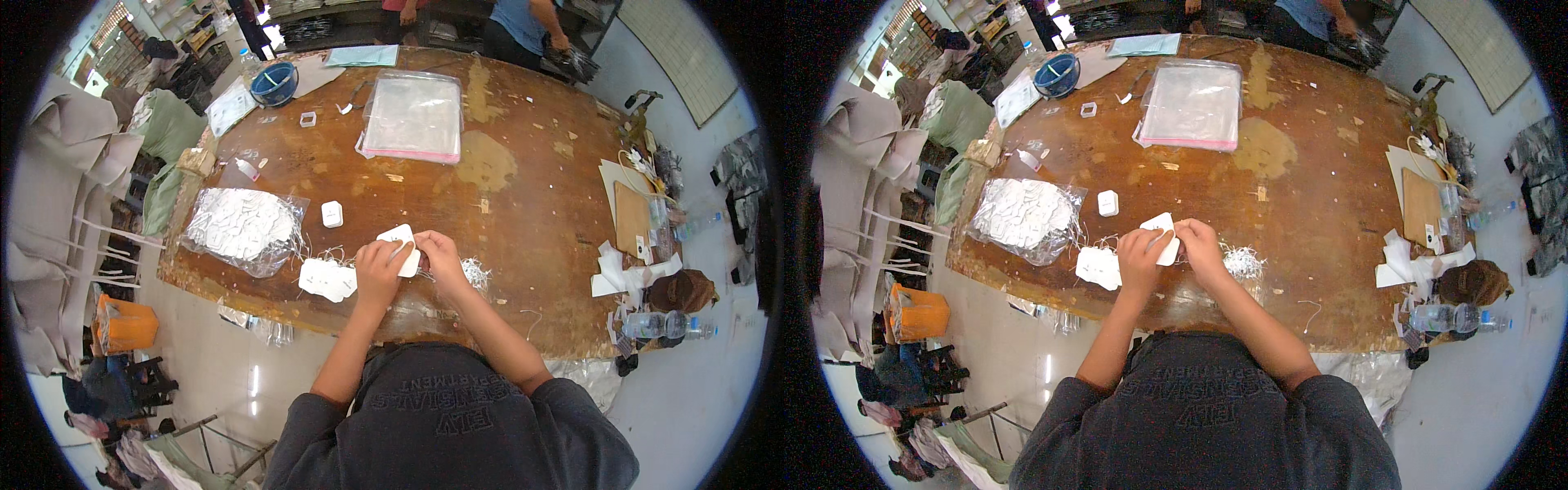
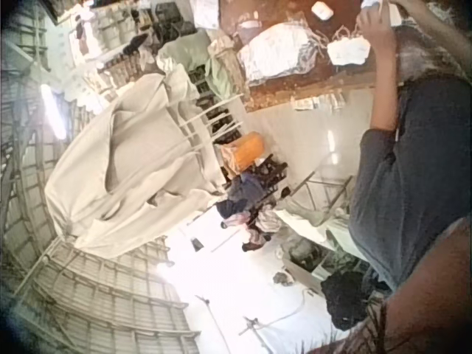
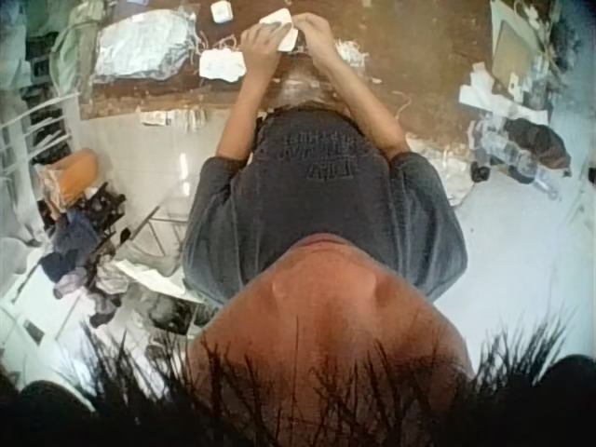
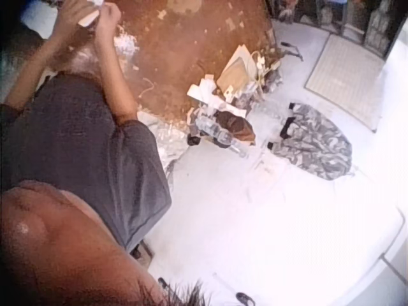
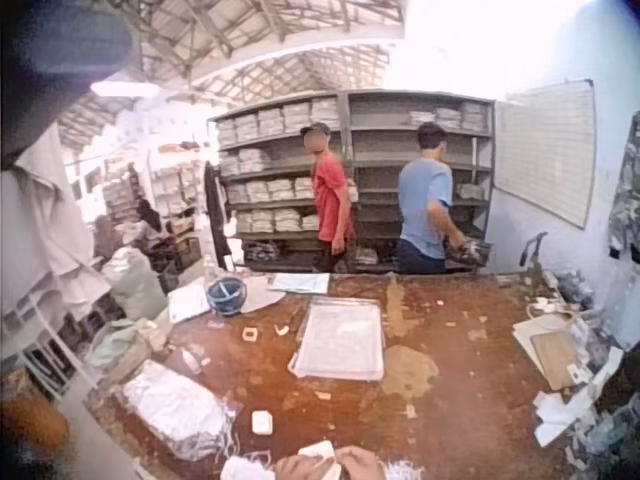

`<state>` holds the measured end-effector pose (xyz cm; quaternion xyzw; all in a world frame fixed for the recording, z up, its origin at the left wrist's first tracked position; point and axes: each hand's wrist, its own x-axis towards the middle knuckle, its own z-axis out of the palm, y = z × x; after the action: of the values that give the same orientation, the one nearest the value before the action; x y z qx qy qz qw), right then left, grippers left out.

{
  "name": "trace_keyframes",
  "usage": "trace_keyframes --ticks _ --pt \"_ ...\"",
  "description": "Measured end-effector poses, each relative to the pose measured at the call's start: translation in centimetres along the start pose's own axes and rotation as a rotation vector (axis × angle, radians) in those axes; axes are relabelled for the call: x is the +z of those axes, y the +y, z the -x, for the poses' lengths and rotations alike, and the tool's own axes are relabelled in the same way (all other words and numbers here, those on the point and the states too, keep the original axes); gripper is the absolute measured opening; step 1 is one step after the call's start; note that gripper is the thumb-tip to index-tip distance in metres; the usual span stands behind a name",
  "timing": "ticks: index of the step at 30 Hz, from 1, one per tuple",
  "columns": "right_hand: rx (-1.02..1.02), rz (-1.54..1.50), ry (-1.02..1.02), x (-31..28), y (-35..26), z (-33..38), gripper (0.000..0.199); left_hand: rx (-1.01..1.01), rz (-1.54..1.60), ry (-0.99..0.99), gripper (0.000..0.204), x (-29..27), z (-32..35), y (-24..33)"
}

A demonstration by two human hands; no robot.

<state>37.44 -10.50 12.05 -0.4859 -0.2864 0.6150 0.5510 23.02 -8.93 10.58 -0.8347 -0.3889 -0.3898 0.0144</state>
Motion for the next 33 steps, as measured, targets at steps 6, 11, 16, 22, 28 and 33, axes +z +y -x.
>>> trace_keyframes --ticks 6,11,16,22,28,33 --pt "-0.090 0.160 -0.174 -1.3 -0.9 -0.9 0.016 -0.084 0.116 0.044 0.032 -0.6 -0.4 0.1" --pt "-0.166 0.238 -0.202 -0.9 -1.3 -1.7 0.016 -0.058 0.102 0.098 0.029 -1.0 -1.6 -0.4" --pt "-0.216 0.351 -0.166 0.0 -2.1 -1.6 0.018 0.017 0.025 0.100 0.030 -1.6 -1.8 -0.9" --pt "0.083 0.044 -0.162 -0.8 -1.3 -1.1 0.014 0.165 -0.008 0.020 0.028 -1.7 -1.4 -1.6" --pt "-0.185 0.514 0.305 -7.5 2.5 -3.1 0.022 -0.265 0.366 -0.132 0.028 0.7 3.2 -2.3" --pt "-0.200 1.094 0.384 -16.3 7.0 -2.3 0.036 -1.032 0.520 -0.246 0.034 0.9 10.0 -9.7"
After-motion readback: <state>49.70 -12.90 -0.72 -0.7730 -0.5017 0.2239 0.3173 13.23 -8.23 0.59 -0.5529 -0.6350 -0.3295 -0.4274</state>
